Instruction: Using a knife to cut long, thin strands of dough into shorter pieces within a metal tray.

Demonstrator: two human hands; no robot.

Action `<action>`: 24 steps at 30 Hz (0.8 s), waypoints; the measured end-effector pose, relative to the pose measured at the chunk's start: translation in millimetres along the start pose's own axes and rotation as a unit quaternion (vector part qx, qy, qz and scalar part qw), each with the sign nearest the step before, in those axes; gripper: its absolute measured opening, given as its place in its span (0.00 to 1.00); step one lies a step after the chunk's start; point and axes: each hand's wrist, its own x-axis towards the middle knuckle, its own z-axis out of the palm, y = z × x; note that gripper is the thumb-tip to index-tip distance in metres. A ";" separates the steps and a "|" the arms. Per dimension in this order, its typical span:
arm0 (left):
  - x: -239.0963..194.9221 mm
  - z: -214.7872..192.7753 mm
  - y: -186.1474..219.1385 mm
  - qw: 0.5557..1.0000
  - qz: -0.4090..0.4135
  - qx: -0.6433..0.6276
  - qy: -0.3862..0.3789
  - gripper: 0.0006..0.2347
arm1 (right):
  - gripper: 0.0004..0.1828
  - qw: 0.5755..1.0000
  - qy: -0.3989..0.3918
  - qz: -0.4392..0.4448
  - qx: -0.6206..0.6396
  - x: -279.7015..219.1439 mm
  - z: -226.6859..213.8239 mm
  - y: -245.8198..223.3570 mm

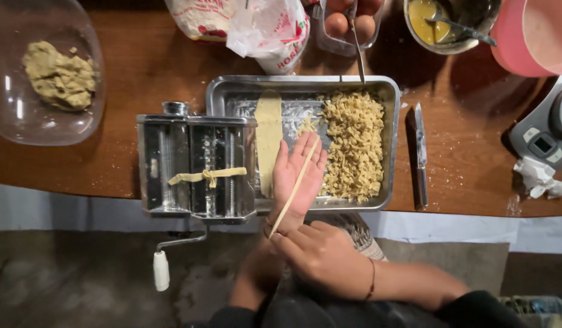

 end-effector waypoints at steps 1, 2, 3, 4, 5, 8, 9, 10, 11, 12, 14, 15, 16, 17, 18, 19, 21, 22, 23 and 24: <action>-0.8 -3.5 -1.0 1.000 -0.002 0.000 0.002 0.33 | 0.06 1.000 0.000 0.003 0.000 -1.8 1.5 -0.6; -1.5 -6.6 -2.0 0.999 -0.008 -0.015 -0.045 0.30 | 0.07 1.000 -0.022 0.000 0.001 -3.4 2.6 -1.2; 2.5 -7.9 -2.1 0.995 -0.013 -0.030 -0.096 0.26 | 0.09 0.999 -0.041 -0.005 -0.003 -3.1 3.3 1.4; 2.1 7.7 -2.3 0.995 -0.015 -0.030 -0.098 0.26 | 0.09 0.999 -0.040 -0.004 -0.006 -4.4 5.0 5.1; -2.5 22.0 -2.0 0.998 -0.019 -0.029 -0.061 0.24 | 0.10 0.999 -0.050 -0.003 -0.002 -6.4 7.3 6.2; -10.6 28.2 -3.2 0.997 -0.031 -0.043 -0.047 0.21 | 0.10 0.999 -0.047 0.006 0.014 -8.2 10.0 12.3; -8.5 26.1 -3.3 0.995 -0.039 -0.056 -0.079 0.20 | 0.08 0.999 -0.032 0.011 0.019 -6.2 9.5 17.4; -9.7 28.5 -4.6 0.994 -0.041 -0.055 -0.080 0.20 | 0.08 0.999 -0.031 0.012 0.018 -5.6 9.0 24.0; -13.1 30.2 -6.0 0.991 -0.043 -0.049 -0.113 0.20 | 0.07 0.999 -0.021 0.023 0.007 -5.7 8.9 28.9; -16.7 31.6 -7.2 0.987 -0.046 -0.043 -0.145 0.19 | 0.06 0.999 -0.010 0.034 -0.003 -5.8 9.1 33.8; -22.5 36.0 -7.6 0.991 -0.061 -0.067 -0.102 0.20 | 0.10 0.998 -0.006 0.062 0.002 -12.9 12.4 43.3; -23.7 38.8 -7.4 0.991 -0.076 -0.091 -0.064 0.21 | 0.16 0.996 0.000 0.088 0.002 -15.7 13.9 49.2; -20.6 31.1 -8.4 0.991 -0.077 -0.091 -0.063 0.21 | 0.16 0.996 0.001 0.089 0.003 -23.0 19.8 60.5; -17.9 24.0 -8.7 0.996 -0.067 -0.039 -0.053 0.22 | 0.12 0.990 0.078 0.104 0.047 -29.9 25.6 71.3; -15.2 17.1 -9.1 0.997 -0.058 0.012 -0.042 0.24 | 0.09 0.976 0.155 0.120 0.090 -36.7 31.3 81.9; -16.4 17.9 -6.9 0.997 -0.058 0.014 -0.045 0.24 | 0.09 0.976 0.158 0.118 0.088 -48.1 37.0 98.0; -20.2 19.3 -2.9 0.995 -0.074 -0.042 -0.050 0.23 | 0.06 0.919 0.230 0.247 0.204 -71.3 48.3 128.9; -18.2 17.0 -2.4 0.995 -0.075 -0.041 -0.051 0.23 | 0.06 0.919 0.232 0.247 0.204 -64.7 45.6 135.0; -18.3 13.7 -3.5 0.993 -0.089 -0.046 -0.057 0.23 | 0.13 0.836 0.208 0.345 0.374 -60.5 42.8 139.1; -18.4 10.4 -4.6 0.991 -0.103 -0.051 -0.063 0.23 | 0.21 0.714 0.176 0.426 0.527 -56.4 40.1 143.2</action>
